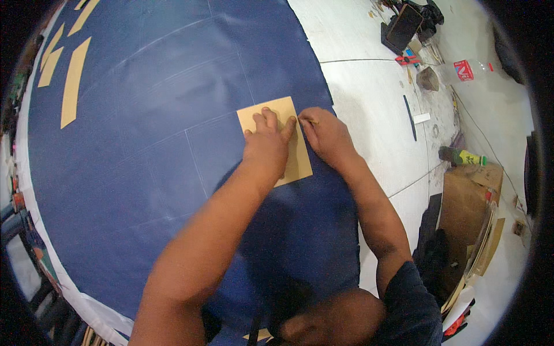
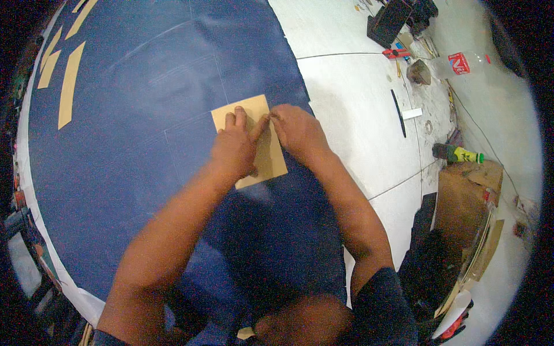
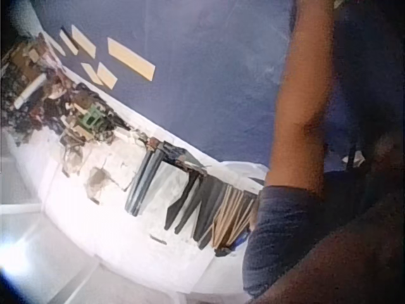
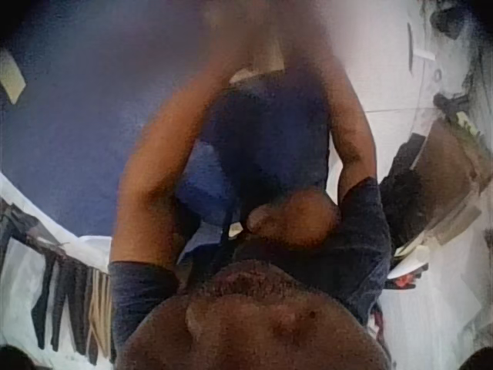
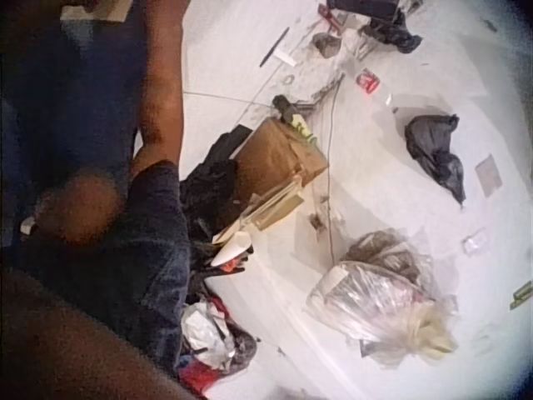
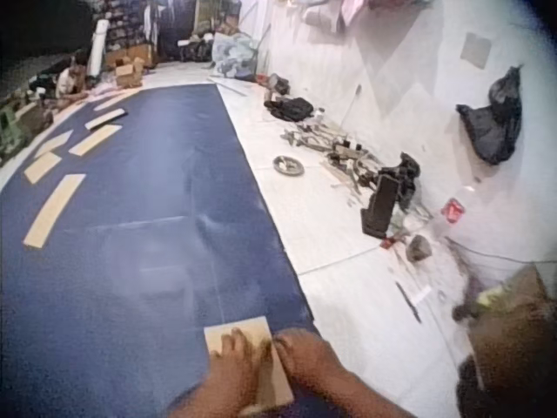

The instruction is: The person uses a pencil to trace the outline of yellow paper templates onto a large blue fabric sheet while sitting on the floor. They handle several different templates one at a time, positioning them on the fabric and drawing around the edges before moving to the next template.

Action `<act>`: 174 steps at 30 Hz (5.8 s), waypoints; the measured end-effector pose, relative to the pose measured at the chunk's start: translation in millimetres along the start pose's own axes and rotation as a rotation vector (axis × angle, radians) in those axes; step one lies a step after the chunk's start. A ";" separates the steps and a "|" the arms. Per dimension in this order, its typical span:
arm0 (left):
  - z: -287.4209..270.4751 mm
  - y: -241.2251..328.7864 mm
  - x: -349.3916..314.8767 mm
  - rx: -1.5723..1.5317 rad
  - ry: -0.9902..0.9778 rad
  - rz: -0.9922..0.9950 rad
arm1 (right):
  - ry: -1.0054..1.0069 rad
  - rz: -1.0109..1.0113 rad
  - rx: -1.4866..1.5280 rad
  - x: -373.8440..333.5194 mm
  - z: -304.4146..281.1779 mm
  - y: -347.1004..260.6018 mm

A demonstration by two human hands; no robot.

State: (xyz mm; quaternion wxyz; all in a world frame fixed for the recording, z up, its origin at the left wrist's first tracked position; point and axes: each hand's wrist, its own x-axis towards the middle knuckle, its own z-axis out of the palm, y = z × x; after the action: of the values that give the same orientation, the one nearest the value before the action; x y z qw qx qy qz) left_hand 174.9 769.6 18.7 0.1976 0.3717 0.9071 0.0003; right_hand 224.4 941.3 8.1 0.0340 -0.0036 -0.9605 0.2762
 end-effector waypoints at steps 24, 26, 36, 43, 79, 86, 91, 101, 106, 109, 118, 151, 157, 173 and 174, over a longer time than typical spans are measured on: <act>-20.5 1.2 -1.5 0.006 -0.089 0.002 | -0.049 0.121 0.102 -113.1 -8.9 -21.3; -20.1 -0.6 -2.7 -0.011 -0.076 0.006 | -0.029 0.108 0.108 -113.5 -6.5 -20.6; -16.4 -5.6 -2.9 0.003 -0.057 0.048 | -0.029 0.160 0.368 -110.9 16.2 -70.4; -12.0 -5.3 -1.2 0.017 -0.053 0.037 | -0.092 0.142 0.378 -109.8 48.4 -85.3; -6.2 -28.9 -29.9 0.054 0.070 0.106 | 0.410 0.553 0.505 -137.3 -5.3 -35.6; 29.0 -80.6 -147.6 0.168 0.093 -0.120 | 0.244 0.343 0.373 -167.3 21.7 -63.8; 74.9 -55.9 -247.7 -0.003 0.122 -0.219 | 0.122 -0.073 0.166 -181.8 71.5 -109.6; 101.4 -106.3 -296.4 -0.219 0.393 -0.270 | 0.017 -0.002 -0.070 -209.9 111.9 -145.6; 109.1 -157.4 -316.6 -0.260 0.433 -0.218 | -0.017 -0.026 -0.081 -188.5 125.0 -170.3; 110.0 -161.1 -320.1 -0.276 0.441 -0.192 | -0.033 -0.034 -0.104 -183.7 129.1 -177.0; 102.0 -161.2 -327.4 -0.274 0.367 -0.163 | -0.009 -0.023 -0.085 -191.3 134.8 -179.1; 113.9 -162.8 -320.0 -0.293 0.424 -0.159 | -0.031 -0.015 -0.094 -191.6 133.9 -175.9; 107.9 -160.7 -320.6 -0.275 0.399 -0.156 | 0.012 -0.029 -0.064 -192.4 133.8 -176.9; 103.0 -161.4 -324.4 -0.277 0.340 -0.191 | 0.022 -0.047 -0.082 -190.7 137.2 -176.9; 104.8 -160.6 -322.8 -0.264 0.364 -0.187 | 0.032 -0.055 -0.079 -190.1 135.3 -178.0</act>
State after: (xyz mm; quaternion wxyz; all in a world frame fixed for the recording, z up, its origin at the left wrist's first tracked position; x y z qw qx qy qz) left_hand 312.7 420.4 14.1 0.0768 0.2510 0.9503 0.1676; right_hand 407.1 713.8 -23.7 0.0565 0.0170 -0.9697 0.2371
